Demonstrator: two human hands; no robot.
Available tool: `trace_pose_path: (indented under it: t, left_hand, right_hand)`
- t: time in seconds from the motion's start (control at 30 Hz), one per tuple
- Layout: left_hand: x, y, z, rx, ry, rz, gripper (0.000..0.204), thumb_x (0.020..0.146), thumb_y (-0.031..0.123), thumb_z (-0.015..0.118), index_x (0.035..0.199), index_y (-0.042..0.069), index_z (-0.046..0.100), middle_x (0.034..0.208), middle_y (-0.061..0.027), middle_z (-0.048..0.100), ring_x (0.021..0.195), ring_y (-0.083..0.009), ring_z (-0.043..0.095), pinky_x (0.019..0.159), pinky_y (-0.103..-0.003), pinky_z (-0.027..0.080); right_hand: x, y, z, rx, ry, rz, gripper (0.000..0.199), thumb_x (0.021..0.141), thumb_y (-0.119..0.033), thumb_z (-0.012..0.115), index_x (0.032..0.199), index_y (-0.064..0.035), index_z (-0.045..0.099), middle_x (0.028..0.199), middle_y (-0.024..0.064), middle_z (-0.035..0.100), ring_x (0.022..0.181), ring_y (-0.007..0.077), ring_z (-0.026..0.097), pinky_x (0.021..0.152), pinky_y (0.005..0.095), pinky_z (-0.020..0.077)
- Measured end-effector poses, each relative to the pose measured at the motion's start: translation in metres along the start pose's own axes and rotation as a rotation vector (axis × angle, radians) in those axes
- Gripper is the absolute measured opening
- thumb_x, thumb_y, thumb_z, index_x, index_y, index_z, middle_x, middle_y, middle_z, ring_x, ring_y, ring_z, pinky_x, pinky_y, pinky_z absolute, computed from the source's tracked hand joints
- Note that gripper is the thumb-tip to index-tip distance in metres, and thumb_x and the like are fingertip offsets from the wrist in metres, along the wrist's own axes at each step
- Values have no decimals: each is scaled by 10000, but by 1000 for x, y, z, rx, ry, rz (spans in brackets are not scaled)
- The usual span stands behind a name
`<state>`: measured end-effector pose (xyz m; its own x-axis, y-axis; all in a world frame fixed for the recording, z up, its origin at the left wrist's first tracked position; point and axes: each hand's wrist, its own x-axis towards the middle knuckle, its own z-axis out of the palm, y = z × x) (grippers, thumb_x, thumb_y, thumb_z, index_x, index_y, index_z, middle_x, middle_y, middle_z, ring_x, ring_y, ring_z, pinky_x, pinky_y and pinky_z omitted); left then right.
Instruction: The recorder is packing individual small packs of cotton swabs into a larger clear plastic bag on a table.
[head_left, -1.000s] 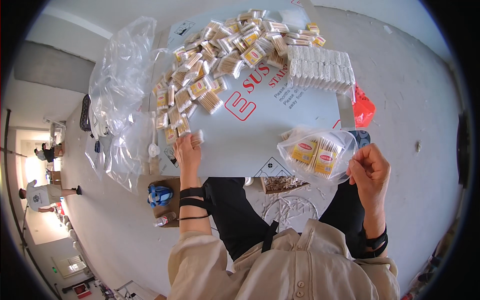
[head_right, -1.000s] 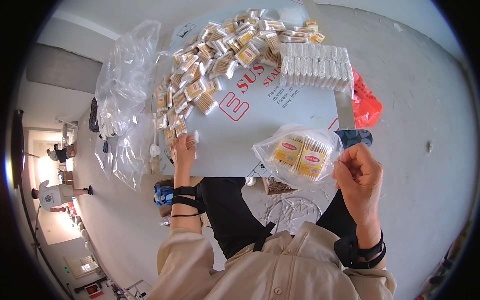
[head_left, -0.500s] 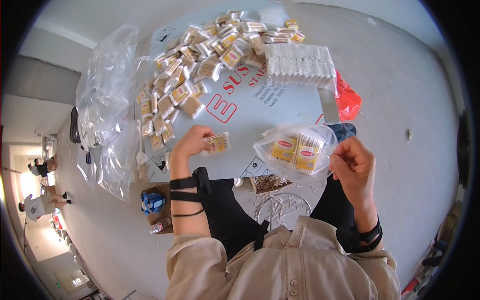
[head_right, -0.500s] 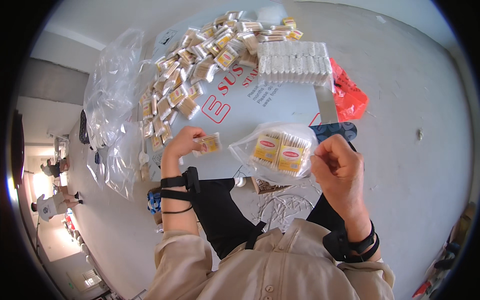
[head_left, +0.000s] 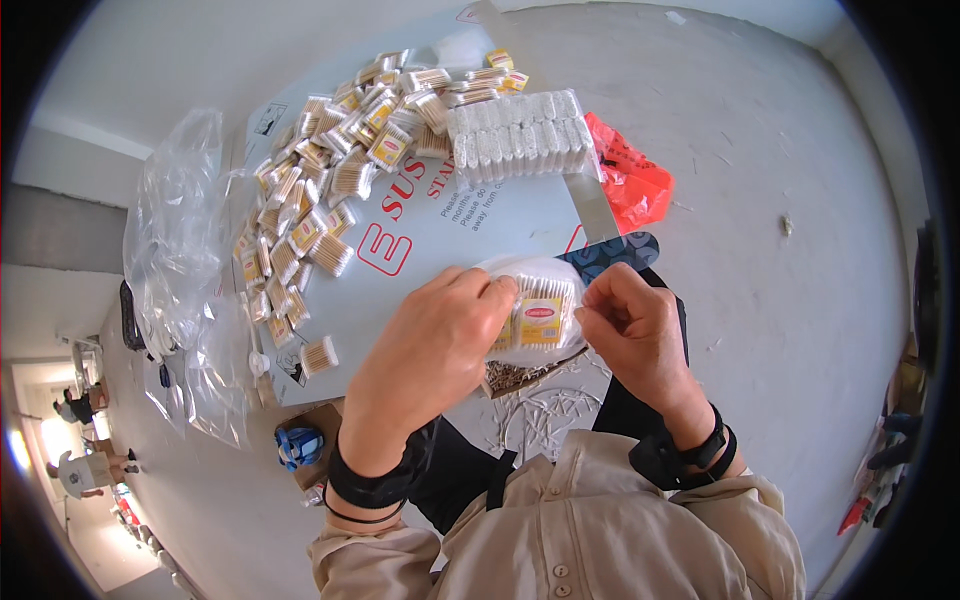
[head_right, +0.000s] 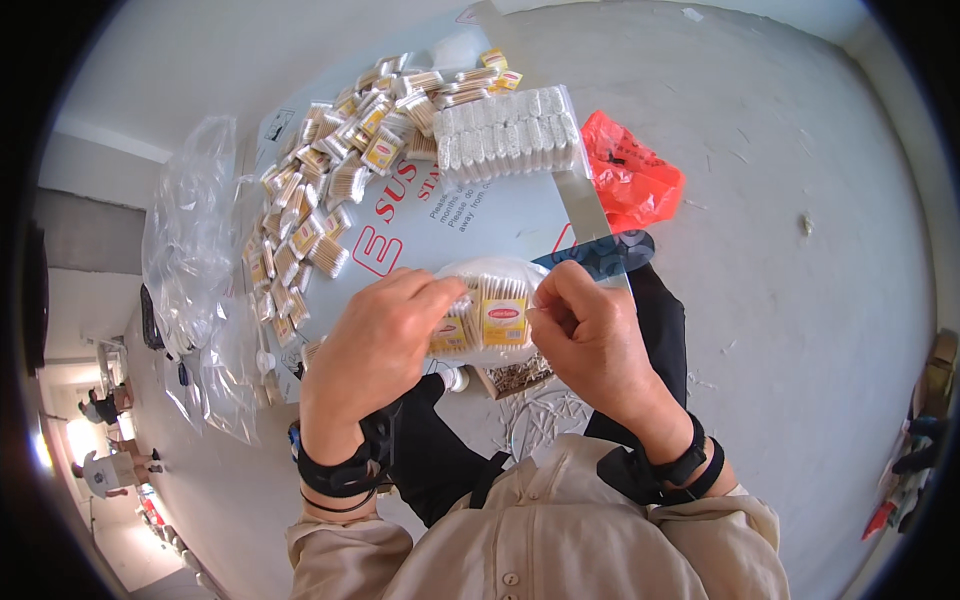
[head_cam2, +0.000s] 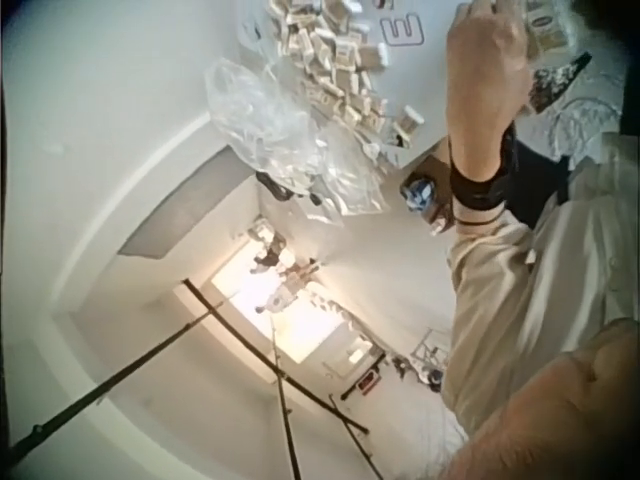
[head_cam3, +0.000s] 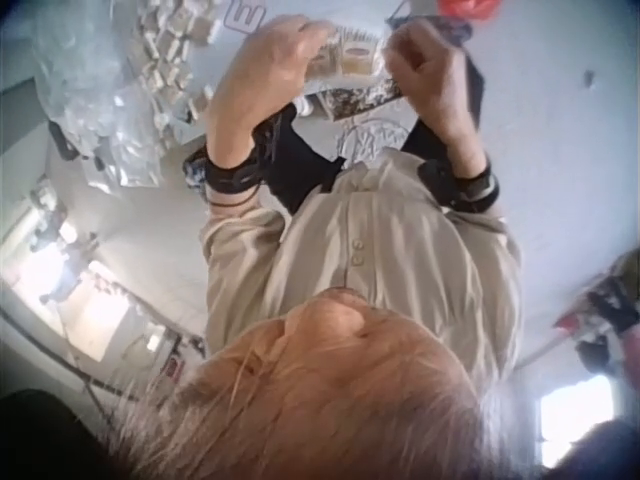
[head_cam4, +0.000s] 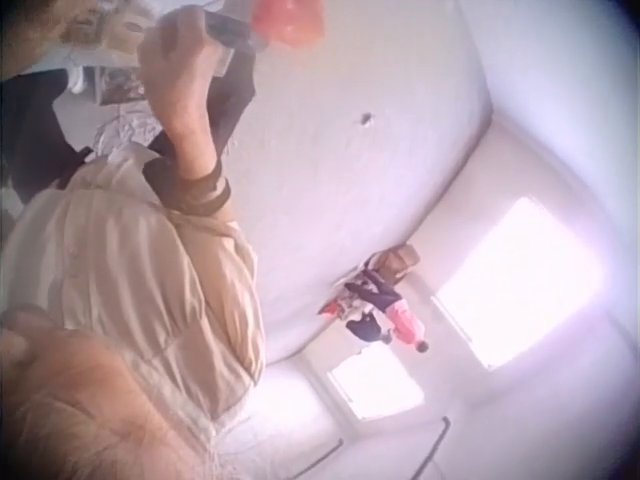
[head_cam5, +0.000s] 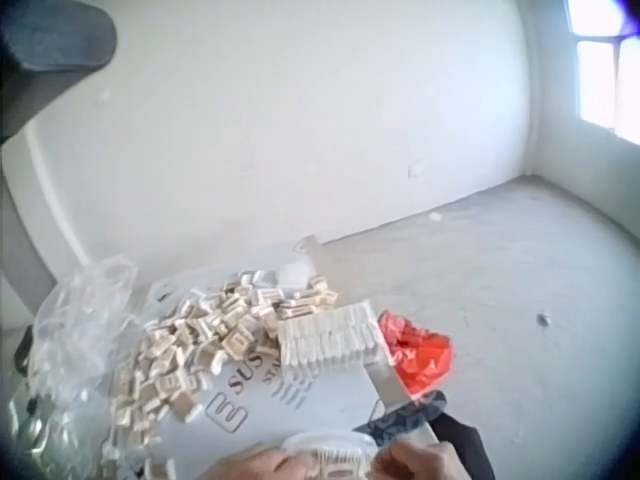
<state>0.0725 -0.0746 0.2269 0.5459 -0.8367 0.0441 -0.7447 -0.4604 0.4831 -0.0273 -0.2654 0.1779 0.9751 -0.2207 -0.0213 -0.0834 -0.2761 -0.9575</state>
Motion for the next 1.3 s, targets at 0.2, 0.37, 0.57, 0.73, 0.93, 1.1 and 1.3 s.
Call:
trace_pose_path:
  t: [0.2, 0.37, 0.57, 0.73, 0.93, 1.1, 1.3]
  left_hand:
    - [23, -13, 8, 187, -23, -123, 259, 752, -46, 590, 999, 10, 642, 839, -167, 586, 810, -359, 591, 709, -426, 479]
    - [24, -13, 32, 5, 64, -203, 284, 750, 7, 695, 1017, -11, 600, 924, -180, 609, 844, -374, 612, 740, -431, 497]
    - [1, -5, 47, -23, 282, -279, 426, 712, 6, 729, 1110, 8, 578, 1078, -156, 554, 922, -351, 576, 792, -416, 493]
    - [-18, -11, 60, 48, 474, -437, 724, 633, 237, 842, 1253, 42, 525, 1153, -145, 481, 980, -303, 505, 841, -394, 457]
    - [-31, -41, 83, -595, 385, -627, 609, 681, 230, 851, 1141, -22, 540, 689, 2, 489, 605, -90, 469, 561, -225, 432]
    - [-32, -39, 76, -958, 381, -606, 303, 761, 82, 767, 1001, -13, 608, 689, 36, 517, 605, -39, 456, 539, -175, 385]
    - [-32, -39, 78, -849, 516, -645, 47, 842, 28, 668, 842, -2, 632, 669, 24, 565, 580, -39, 455, 529, -201, 383]
  right_hand:
    - [4, 1, -1, -84, 8, -100, 110, 818, 23, 625, 825, 5, 516, 622, 10, 520, 532, 29, 460, 477, 212, 373]
    - [7, 4, 5, -82, -7, -132, 118, 820, 27, 623, 851, 7, 511, 628, 21, 548, 537, 28, 486, 473, 213, 383]
    - [7, -6, 0, -173, -20, -45, 207, 773, 44, 629, 937, 2, 511, 608, 77, 566, 506, 157, 570, 483, 285, 439]
    - [12, -11, 4, -500, 7, -347, 273, 708, 34, 675, 941, 21, 534, 750, 100, 596, 610, 242, 602, 544, 332, 487]
    - [17, -17, 31, -545, -206, -856, 353, 699, -35, 618, 1025, 92, 583, 1110, 192, 549, 996, 312, 589, 825, 359, 517]
    - [19, -11, 42, -746, -248, -691, 393, 765, -36, 582, 1143, 72, 572, 1274, 193, 522, 1197, 333, 520, 984, 397, 454]
    - [18, 3, 37, -696, -329, -739, 417, 763, -60, 580, 1157, 76, 564, 1267, 177, 527, 1223, 325, 494, 1071, 401, 378]
